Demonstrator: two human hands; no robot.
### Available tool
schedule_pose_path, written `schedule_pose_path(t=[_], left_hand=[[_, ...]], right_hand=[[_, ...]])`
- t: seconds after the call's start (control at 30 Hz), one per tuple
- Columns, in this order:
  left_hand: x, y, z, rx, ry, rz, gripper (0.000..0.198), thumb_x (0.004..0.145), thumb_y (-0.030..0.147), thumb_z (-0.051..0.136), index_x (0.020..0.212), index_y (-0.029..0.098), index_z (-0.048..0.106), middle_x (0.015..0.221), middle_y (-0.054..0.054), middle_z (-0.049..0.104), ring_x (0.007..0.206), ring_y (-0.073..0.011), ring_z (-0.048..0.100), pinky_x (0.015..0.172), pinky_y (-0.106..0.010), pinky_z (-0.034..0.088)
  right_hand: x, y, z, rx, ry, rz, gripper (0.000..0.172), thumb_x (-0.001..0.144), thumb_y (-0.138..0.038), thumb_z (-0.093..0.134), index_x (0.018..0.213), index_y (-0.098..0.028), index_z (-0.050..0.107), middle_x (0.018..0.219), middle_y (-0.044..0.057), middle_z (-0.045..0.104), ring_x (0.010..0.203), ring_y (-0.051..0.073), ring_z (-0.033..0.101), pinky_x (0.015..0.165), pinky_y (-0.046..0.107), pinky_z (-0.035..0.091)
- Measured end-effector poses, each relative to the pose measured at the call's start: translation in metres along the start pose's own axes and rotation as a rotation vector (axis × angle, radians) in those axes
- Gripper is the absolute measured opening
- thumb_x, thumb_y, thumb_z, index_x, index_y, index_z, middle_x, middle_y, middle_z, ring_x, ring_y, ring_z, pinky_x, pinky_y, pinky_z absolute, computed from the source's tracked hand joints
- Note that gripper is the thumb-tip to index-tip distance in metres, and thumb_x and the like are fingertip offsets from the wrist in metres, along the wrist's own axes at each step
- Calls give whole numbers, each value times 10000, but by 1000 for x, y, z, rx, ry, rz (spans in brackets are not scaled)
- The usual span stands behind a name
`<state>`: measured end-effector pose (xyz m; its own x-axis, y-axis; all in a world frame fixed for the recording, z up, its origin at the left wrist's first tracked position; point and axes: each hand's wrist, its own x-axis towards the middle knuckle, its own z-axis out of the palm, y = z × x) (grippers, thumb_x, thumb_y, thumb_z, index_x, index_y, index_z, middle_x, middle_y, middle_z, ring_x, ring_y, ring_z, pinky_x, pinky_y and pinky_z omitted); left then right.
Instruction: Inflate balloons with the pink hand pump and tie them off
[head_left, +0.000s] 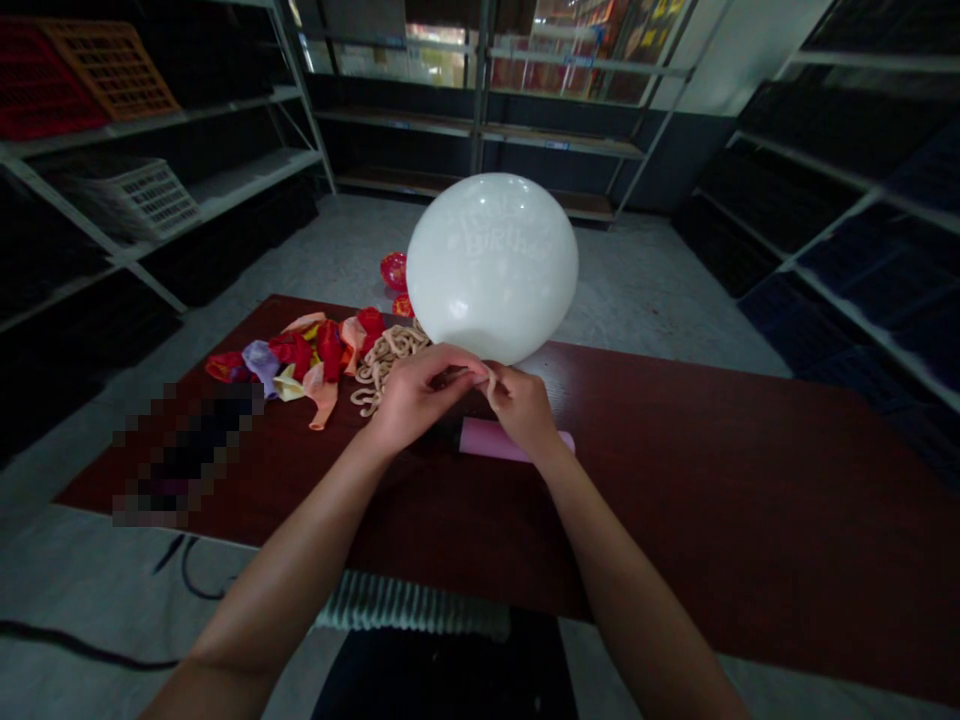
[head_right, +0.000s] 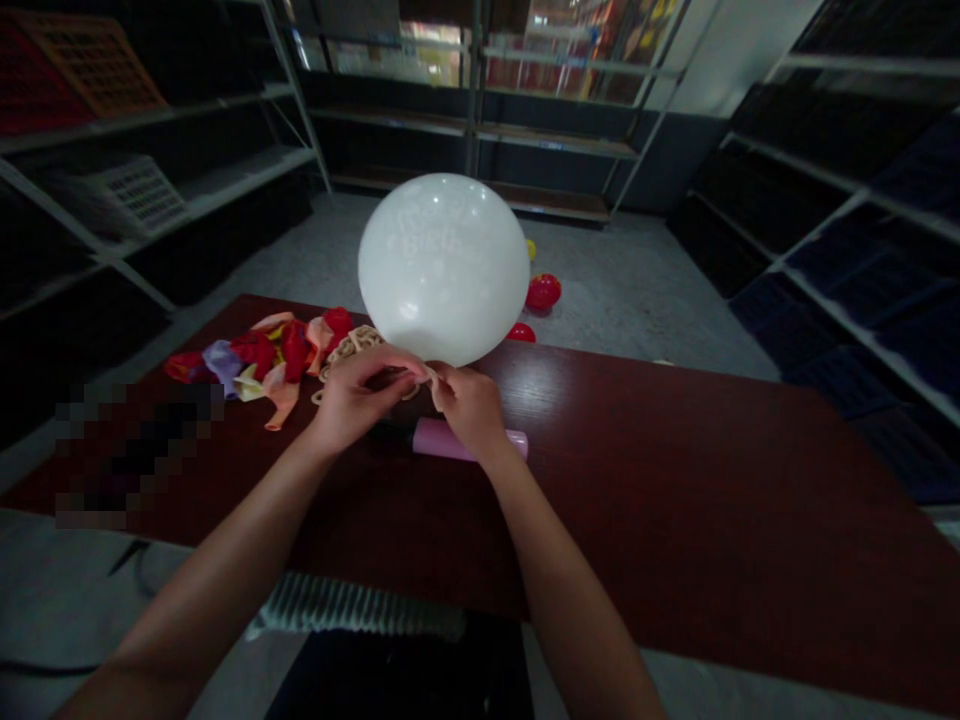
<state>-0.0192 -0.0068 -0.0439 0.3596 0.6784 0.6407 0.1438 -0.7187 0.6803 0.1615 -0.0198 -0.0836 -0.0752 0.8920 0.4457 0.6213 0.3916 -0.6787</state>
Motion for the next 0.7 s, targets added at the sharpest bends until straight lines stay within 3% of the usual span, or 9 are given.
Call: schedule_pose_path(t=[0.1, 0.23, 0.33, 0.5, 0.7], left_hand=[[1, -1, -1, -1, 14, 44, 82, 935, 169, 689, 978, 185, 758, 929, -63, 762, 855, -173, 705, 774, -300, 543], [3, 0, -5, -13, 16, 93, 151, 892, 249, 774, 1036, 203, 768, 971, -74, 775, 898, -198, 714, 829, -344, 559], [3, 2, -9, -5, 9, 146, 229, 859, 257, 813, 1080, 221, 766, 993, -73, 777, 920, -204, 712, 858, -364, 559], [3, 3, -11, 65, 37, 160, 310, 834, 276, 835, 1134, 237, 764, 1063, -87, 770, 981, -230, 709, 895, -402, 563], [2, 5, -11, 48, 35, 183, 261, 871, 228, 792, 1131, 239, 774, 1086, -90, 768, 1010, -234, 708, 903, -401, 565]], right_hand=[[1, -4, -2, 208, -33, 10, 243, 946, -306, 553, 847, -230, 761, 664, -12, 687, 614, 126, 611, 626, 251, 454], [4, -8, -4, 489, -37, 78, 263, 908, -459, 626, 868, -232, 754, 743, -7, 708, 623, 116, 605, 595, 247, 488], [6, -9, -5, 575, -62, 124, 296, 865, -528, 671, 860, -244, 757, 774, 0, 720, 622, 120, 612, 576, 259, 516], [7, -12, -4, 674, -70, 148, 178, 799, -436, 740, 872, -275, 762, 814, -17, 742, 636, 128, 656, 563, 272, 550], [6, -25, -7, 803, -111, 163, 153, 771, -405, 762, 785, -257, 729, 758, -23, 718, 623, 133, 680, 543, 262, 528]])
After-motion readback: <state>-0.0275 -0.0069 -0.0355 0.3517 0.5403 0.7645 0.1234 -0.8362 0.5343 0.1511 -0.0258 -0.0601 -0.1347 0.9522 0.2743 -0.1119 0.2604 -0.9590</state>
